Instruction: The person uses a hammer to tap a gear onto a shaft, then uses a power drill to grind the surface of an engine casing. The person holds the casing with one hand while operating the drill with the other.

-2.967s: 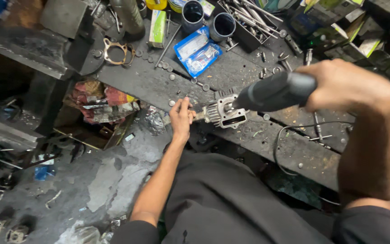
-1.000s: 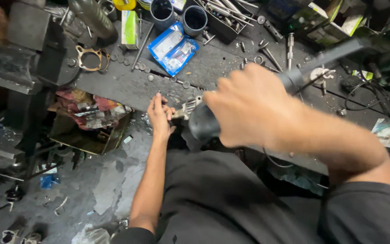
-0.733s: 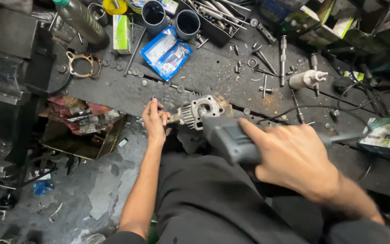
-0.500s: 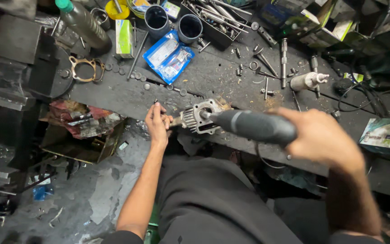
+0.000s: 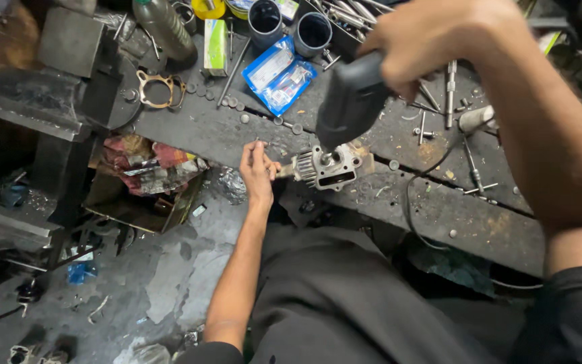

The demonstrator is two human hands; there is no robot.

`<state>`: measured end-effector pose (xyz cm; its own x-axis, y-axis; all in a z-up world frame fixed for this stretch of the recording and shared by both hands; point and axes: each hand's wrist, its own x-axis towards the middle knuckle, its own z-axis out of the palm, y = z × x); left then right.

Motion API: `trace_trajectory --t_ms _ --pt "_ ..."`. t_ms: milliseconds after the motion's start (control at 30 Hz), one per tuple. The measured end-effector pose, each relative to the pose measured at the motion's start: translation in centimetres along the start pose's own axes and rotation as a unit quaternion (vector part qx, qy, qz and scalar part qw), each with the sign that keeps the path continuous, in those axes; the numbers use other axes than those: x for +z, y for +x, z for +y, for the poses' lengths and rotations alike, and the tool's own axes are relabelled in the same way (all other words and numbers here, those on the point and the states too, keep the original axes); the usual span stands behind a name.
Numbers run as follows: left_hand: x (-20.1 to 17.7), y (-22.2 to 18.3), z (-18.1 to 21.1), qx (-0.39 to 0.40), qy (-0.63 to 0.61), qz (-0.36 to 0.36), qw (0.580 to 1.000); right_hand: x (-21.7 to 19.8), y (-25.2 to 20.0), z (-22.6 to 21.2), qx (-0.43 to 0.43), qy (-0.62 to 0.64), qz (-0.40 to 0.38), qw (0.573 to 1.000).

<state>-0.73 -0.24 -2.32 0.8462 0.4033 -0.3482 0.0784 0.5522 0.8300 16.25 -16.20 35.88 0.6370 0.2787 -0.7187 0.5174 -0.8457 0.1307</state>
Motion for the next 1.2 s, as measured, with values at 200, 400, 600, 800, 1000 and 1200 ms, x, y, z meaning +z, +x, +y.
trace_trajectory --t_ms 200,400,600,800,1000,1200 --pt "0.3 -0.1 0.7 -0.008 -0.008 -0.013 1.0 -1.2 -2.7 -5.2 -0.05 -0.074 -0.003 0.996" --pt "0.2 0.3 0.5 -0.007 0.001 -0.021 1.0 7.0 -8.4 -5.5 -0.168 -0.114 0.159 0.966" --pt "-0.1 0.7 -0.2 -0.003 0.022 -0.012 1.0 15.0 -11.5 -3.1 -0.037 0.034 0.126 0.991" --pt "0.0 0.7 0.0 -0.015 0.01 -0.022 1.0 17.8 -11.0 0.9 0.092 0.152 0.062 0.982" --pt "-0.1 0.9 -0.2 -0.008 0.018 -0.024 1.0 13.7 -4.5 7.7 -0.035 0.335 0.074 0.939" --pt "-0.2 0.5 -0.1 0.009 0.016 -0.022 1.0 4.2 1.1 5.6 -0.043 0.187 -0.034 0.981"
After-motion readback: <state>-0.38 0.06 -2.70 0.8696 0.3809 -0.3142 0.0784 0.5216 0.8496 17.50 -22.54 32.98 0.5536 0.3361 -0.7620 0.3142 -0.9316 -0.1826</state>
